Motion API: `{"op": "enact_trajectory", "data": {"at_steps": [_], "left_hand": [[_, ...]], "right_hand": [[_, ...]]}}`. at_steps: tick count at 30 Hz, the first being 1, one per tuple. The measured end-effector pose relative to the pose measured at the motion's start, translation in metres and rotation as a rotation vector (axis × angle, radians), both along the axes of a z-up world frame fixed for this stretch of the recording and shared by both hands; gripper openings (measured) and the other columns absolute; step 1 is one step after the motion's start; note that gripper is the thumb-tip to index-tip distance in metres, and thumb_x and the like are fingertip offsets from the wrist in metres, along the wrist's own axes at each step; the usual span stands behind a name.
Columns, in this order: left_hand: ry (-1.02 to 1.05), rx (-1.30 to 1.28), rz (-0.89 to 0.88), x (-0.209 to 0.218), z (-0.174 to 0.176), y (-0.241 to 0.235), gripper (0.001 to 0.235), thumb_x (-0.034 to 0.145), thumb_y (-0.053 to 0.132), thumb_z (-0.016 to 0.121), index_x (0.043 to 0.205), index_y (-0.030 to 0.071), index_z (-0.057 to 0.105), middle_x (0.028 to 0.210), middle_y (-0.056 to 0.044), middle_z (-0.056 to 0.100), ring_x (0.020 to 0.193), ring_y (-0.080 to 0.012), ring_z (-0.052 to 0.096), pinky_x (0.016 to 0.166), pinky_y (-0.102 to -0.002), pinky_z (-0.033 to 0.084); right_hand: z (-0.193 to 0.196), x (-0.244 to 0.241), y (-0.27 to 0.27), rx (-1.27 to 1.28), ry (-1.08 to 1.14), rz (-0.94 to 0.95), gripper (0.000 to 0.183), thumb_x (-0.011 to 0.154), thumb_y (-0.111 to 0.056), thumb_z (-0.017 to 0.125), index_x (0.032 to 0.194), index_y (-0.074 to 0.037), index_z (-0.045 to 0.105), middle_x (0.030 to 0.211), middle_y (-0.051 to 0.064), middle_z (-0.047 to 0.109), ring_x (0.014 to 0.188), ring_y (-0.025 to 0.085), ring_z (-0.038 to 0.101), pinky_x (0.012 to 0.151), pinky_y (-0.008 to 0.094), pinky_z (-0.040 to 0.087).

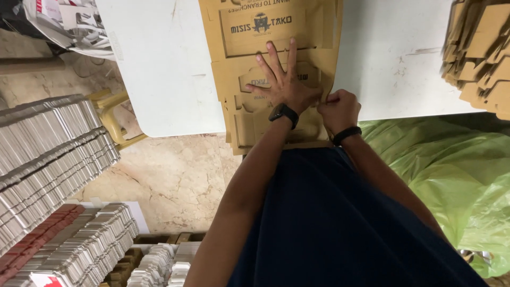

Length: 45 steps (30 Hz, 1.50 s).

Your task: Folding flat cardboard sheets into boxes and removing die-cut waste material on a work table.

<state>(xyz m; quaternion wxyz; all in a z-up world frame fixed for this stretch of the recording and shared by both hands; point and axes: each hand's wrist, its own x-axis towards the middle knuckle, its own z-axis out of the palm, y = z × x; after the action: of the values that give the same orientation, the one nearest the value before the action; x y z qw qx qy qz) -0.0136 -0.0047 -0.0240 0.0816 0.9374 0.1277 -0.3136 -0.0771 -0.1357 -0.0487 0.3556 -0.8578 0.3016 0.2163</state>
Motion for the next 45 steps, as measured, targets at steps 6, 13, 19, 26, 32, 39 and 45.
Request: {"op": "enact_trajectory", "data": {"at_steps": [6,13,19,26,32,39,45], "left_hand": [[0.08,-0.078,-0.021,0.0,0.009,0.006,0.141,0.068,0.053,0.086,0.159,0.042,-0.022,0.166,-0.009,-0.036,0.157,-0.0448,-0.024,0.102,-0.093,0.006],[-0.025,-0.429,-0.068,-0.01,-0.004,0.036,0.139,0.075,0.051,0.104,0.165,0.04,-0.001,0.164,-0.011,-0.039,0.154,-0.0481,-0.03,0.1,-0.092,-0.008],[-0.053,-0.287,-0.151,-0.011,-0.002,0.03,0.138,0.075,0.047,0.103,0.163,0.046,-0.003,0.167,-0.009,-0.032,0.156,-0.0491,-0.023,0.099,-0.095,-0.002],[-0.083,-0.266,-0.141,-0.012,-0.015,0.028,0.144,0.072,0.051,0.108,0.163,0.045,-0.004,0.168,-0.009,-0.03,0.157,-0.0489,-0.018,0.099,-0.095,0.006],[0.004,-0.31,-0.184,-0.013,-0.01,0.031,0.134,0.083,0.056,0.1,0.162,0.045,-0.008,0.169,-0.01,-0.03,0.157,-0.0455,-0.021,0.099,-0.095,0.0],[-0.204,-0.411,0.011,-0.018,-0.037,0.029,0.125,0.08,0.037,0.095,0.164,0.044,0.003,0.173,-0.007,-0.023,0.159,-0.0482,-0.017,0.099,-0.092,-0.01],[-0.348,-0.226,0.161,-0.016,-0.056,0.011,0.134,0.072,0.065,0.098,0.163,0.046,0.001,0.175,-0.009,-0.017,0.16,-0.0508,-0.008,0.106,-0.089,0.0]], "right_hand": [[0.026,0.0,0.011,0.244,0.145,-0.196,0.018,0.081,-0.009,0.079,0.081,-0.012,0.062,0.071,0.0,0.061,0.062,0.012,0.058,0.052,0.029,0.048],[0.019,0.006,0.001,0.41,0.24,-0.337,0.046,0.109,-0.026,0.053,0.065,-0.014,0.05,0.06,0.003,0.051,0.047,0.013,0.04,0.045,0.027,0.036],[0.016,0.018,0.009,0.485,0.351,-0.527,0.031,0.107,-0.033,0.053,0.08,-0.018,0.048,0.061,-0.004,0.031,0.047,0.011,0.022,0.039,0.028,0.016],[-0.017,0.02,-0.017,0.781,0.511,-0.627,0.027,0.107,-0.031,0.053,0.083,-0.021,0.043,0.059,-0.008,0.02,0.048,0.007,0.013,0.039,0.022,0.012],[-0.019,0.012,-0.043,1.025,0.57,-0.637,0.039,0.107,-0.032,0.051,0.072,-0.016,0.047,0.048,-0.009,0.017,0.039,0.006,0.011,0.033,0.021,0.01],[0.046,0.043,-0.014,0.201,0.34,0.024,0.039,0.098,-0.05,0.053,0.104,-0.013,0.064,0.104,0.005,0.066,0.099,0.021,0.063,0.088,0.04,0.051],[0.024,0.046,-0.003,0.185,0.106,-0.065,0.014,0.087,-0.025,0.067,0.083,-0.013,0.06,0.085,0.0,0.062,0.081,0.016,0.058,0.069,0.035,0.045]]}}
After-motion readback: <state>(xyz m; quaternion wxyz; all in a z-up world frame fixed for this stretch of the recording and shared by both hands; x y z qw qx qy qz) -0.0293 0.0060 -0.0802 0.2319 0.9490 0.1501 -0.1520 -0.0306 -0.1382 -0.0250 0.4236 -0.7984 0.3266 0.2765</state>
